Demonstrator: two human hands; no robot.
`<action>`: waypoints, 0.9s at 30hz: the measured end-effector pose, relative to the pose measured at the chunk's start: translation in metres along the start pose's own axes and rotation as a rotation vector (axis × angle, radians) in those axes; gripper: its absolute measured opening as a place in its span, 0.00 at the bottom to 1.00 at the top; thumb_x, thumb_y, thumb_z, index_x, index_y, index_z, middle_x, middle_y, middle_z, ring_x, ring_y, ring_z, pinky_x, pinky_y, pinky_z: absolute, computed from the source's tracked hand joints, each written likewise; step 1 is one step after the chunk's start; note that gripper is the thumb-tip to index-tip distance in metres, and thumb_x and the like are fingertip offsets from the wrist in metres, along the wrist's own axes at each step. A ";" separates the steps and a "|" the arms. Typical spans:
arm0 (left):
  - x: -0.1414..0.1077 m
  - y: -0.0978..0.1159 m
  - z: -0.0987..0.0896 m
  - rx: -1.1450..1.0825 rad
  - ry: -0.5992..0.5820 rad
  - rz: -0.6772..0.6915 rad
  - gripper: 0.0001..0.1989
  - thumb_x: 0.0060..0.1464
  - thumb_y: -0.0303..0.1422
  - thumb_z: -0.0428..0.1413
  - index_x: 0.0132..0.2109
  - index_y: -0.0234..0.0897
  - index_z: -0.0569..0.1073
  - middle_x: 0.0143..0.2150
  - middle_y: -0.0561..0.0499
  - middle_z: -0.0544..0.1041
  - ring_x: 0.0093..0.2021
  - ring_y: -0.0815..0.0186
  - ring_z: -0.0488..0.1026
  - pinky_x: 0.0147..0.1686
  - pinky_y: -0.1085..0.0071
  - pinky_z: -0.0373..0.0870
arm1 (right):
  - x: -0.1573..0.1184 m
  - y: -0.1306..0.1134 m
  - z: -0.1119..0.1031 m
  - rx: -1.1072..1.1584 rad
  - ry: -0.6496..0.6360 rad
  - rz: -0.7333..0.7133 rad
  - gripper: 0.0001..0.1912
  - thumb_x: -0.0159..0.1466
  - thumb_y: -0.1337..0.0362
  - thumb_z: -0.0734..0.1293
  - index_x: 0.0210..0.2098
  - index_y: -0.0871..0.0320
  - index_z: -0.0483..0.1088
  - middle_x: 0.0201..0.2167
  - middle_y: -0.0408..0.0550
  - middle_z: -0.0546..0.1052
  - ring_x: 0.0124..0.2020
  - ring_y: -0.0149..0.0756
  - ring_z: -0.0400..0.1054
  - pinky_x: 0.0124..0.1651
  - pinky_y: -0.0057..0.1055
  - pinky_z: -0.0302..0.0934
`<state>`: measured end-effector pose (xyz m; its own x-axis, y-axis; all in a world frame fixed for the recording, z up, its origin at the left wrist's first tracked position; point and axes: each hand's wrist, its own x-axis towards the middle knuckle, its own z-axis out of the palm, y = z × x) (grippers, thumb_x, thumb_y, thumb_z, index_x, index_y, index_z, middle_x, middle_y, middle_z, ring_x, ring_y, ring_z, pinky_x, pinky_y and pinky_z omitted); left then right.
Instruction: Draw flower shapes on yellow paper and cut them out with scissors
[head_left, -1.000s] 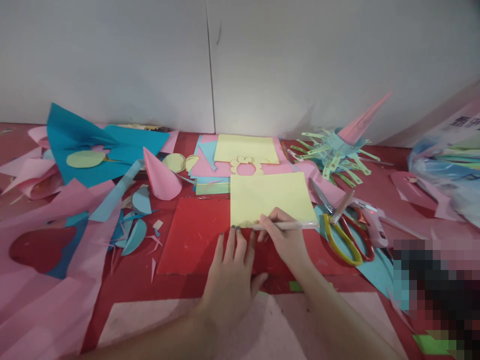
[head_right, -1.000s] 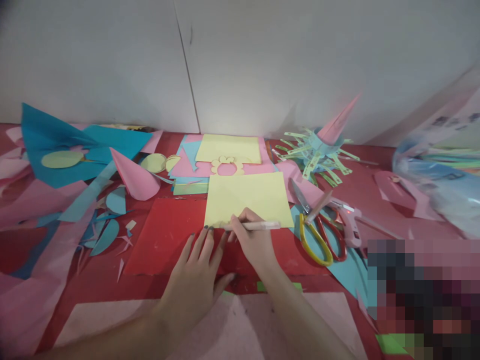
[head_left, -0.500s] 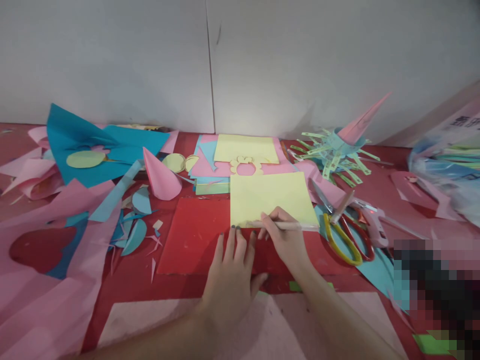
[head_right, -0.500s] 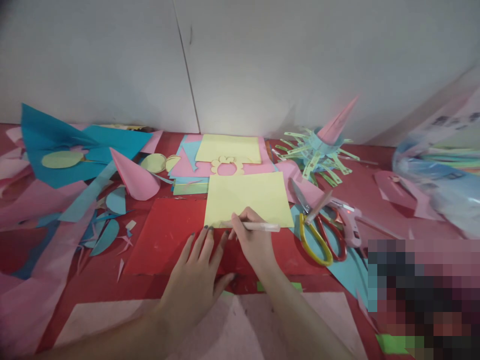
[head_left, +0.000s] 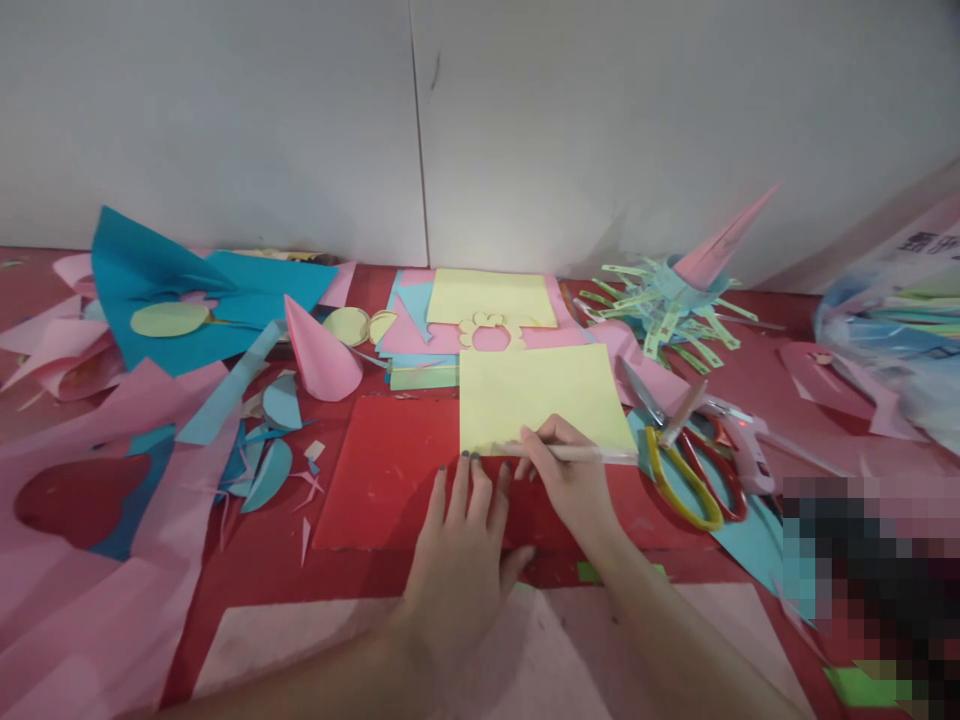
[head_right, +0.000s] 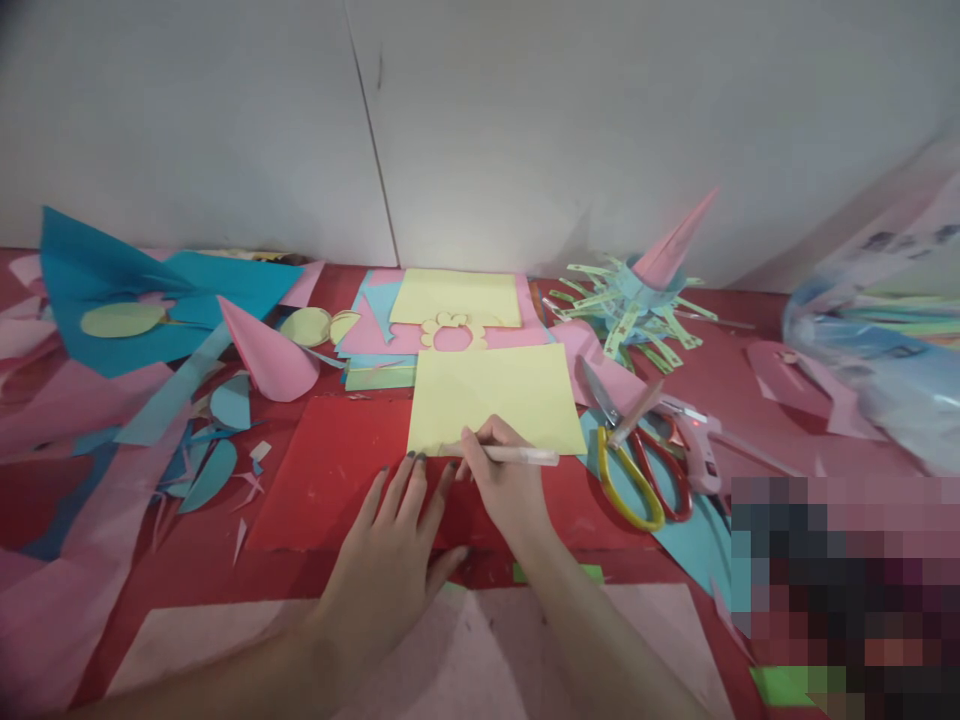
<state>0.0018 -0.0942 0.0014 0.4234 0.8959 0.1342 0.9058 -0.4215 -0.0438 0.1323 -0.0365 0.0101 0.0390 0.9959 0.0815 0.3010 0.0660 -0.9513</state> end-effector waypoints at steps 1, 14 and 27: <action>0.000 0.000 0.000 -0.001 -0.001 -0.001 0.29 0.57 0.45 0.36 0.58 0.30 0.58 0.53 0.36 0.65 0.57 0.50 0.57 0.54 0.52 0.53 | 0.000 0.000 0.000 -0.008 -0.008 -0.002 0.15 0.60 0.59 0.61 0.19 0.56 0.58 0.14 0.39 0.68 0.18 0.29 0.62 0.26 0.27 0.56; 0.000 0.000 -0.001 0.006 -0.004 -0.001 0.29 0.57 0.45 0.36 0.58 0.30 0.59 0.54 0.36 0.65 0.57 0.51 0.57 0.54 0.53 0.53 | 0.000 0.000 0.000 0.003 0.038 0.000 0.15 0.60 0.59 0.61 0.19 0.56 0.58 0.14 0.39 0.69 0.19 0.30 0.64 0.27 0.27 0.58; 0.000 0.000 0.000 0.011 -0.002 0.002 0.30 0.57 0.45 0.35 0.58 0.30 0.59 0.54 0.36 0.64 0.58 0.50 0.56 0.54 0.52 0.54 | 0.002 -0.001 0.001 -0.037 0.097 0.035 0.14 0.60 0.57 0.61 0.20 0.56 0.59 0.15 0.39 0.69 0.19 0.30 0.64 0.27 0.27 0.58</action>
<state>0.0015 -0.0946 0.0016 0.4255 0.8953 0.1320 0.9049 -0.4221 -0.0546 0.1306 -0.0350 0.0108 0.1419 0.9868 0.0782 0.3330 0.0268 -0.9426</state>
